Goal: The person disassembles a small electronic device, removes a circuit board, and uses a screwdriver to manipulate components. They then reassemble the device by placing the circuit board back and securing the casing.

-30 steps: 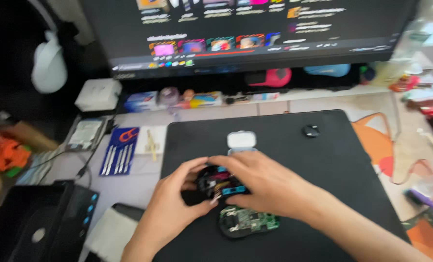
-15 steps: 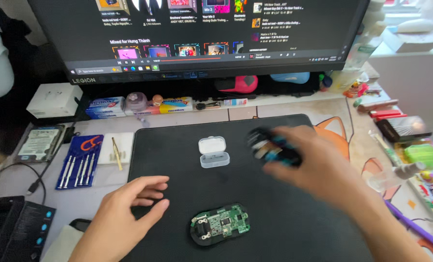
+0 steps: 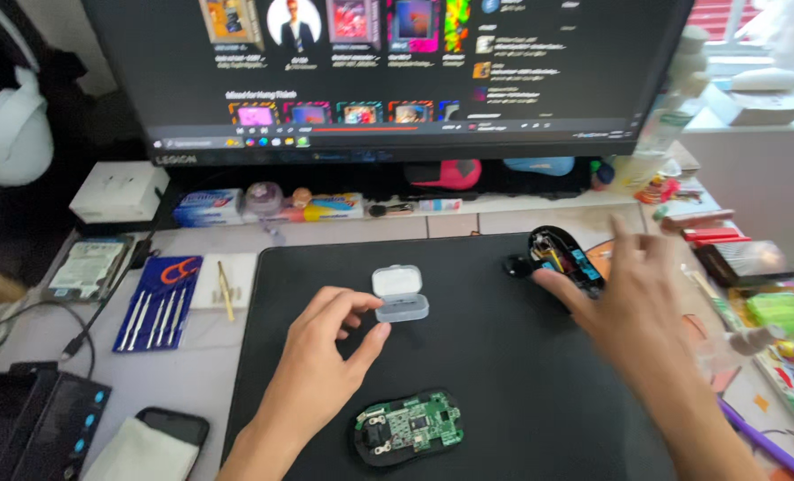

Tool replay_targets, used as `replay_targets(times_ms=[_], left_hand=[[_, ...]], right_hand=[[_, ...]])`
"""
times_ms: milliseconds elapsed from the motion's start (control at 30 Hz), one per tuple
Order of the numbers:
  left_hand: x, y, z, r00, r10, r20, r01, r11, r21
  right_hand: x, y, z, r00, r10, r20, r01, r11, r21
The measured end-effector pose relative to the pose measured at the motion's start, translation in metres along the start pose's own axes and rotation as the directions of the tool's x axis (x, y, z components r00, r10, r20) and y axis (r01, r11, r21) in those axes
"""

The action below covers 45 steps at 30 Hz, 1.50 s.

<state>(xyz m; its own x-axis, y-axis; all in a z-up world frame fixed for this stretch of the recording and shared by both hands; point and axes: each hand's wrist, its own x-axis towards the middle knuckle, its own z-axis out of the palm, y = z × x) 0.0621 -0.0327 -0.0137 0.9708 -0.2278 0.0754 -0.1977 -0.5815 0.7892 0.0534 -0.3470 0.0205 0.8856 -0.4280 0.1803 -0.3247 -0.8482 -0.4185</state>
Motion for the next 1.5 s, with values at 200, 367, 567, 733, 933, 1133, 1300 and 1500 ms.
replay_targets(times_ms=[200, 367, 567, 733, 933, 1133, 1300, 1500], left_hand=[[0.0, -0.011, 0.007, 0.992, 0.121, -0.036, -0.122, 0.991, -0.045], [-0.002, -0.011, 0.005, 0.993, 0.115, -0.039, -0.117, 0.991, -0.057], [-0.003, -0.012, 0.005, 0.982, 0.177, -0.063, -0.18, 0.983, -0.042], [0.002, -0.018, 0.012, 0.98, 0.186, -0.077, -0.188, 0.982, -0.02], [0.005, -0.027, 0.014, 0.957, 0.27, -0.11, -0.273, 0.962, -0.013], [0.001, -0.024, 0.005, 0.988, 0.155, -0.028, -0.155, 0.988, 0.004], [0.002, -0.041, -0.003, 0.96, 0.276, -0.053, -0.269, 0.958, 0.103], [-0.005, -0.029, -0.014, 0.988, 0.153, 0.01, -0.153, 0.978, 0.144]], right_hand=[[-0.042, -0.028, 0.0, 0.965, -0.26, 0.014, 0.251, 0.942, 0.224], [-0.045, -0.034, 0.042, 0.901, -0.4, 0.169, 0.345, 0.895, 0.283], [-0.035, -0.044, 0.071, 0.881, -0.431, 0.195, 0.348, 0.869, 0.351], [-0.018, -0.037, 0.076, 0.889, -0.444, 0.114, 0.397, 0.871, 0.29], [0.0, -0.02, 0.072, 0.97, -0.151, 0.191, 0.185, 0.967, -0.174], [0.007, 0.0, 0.088, 0.958, -0.202, 0.202, 0.248, 0.938, -0.24], [-0.015, 0.007, 0.09, 0.727, -0.598, 0.337, 0.647, 0.761, -0.044], [-0.035, 0.001, 0.051, 0.604, -0.765, 0.222, 0.726, 0.644, 0.241]])
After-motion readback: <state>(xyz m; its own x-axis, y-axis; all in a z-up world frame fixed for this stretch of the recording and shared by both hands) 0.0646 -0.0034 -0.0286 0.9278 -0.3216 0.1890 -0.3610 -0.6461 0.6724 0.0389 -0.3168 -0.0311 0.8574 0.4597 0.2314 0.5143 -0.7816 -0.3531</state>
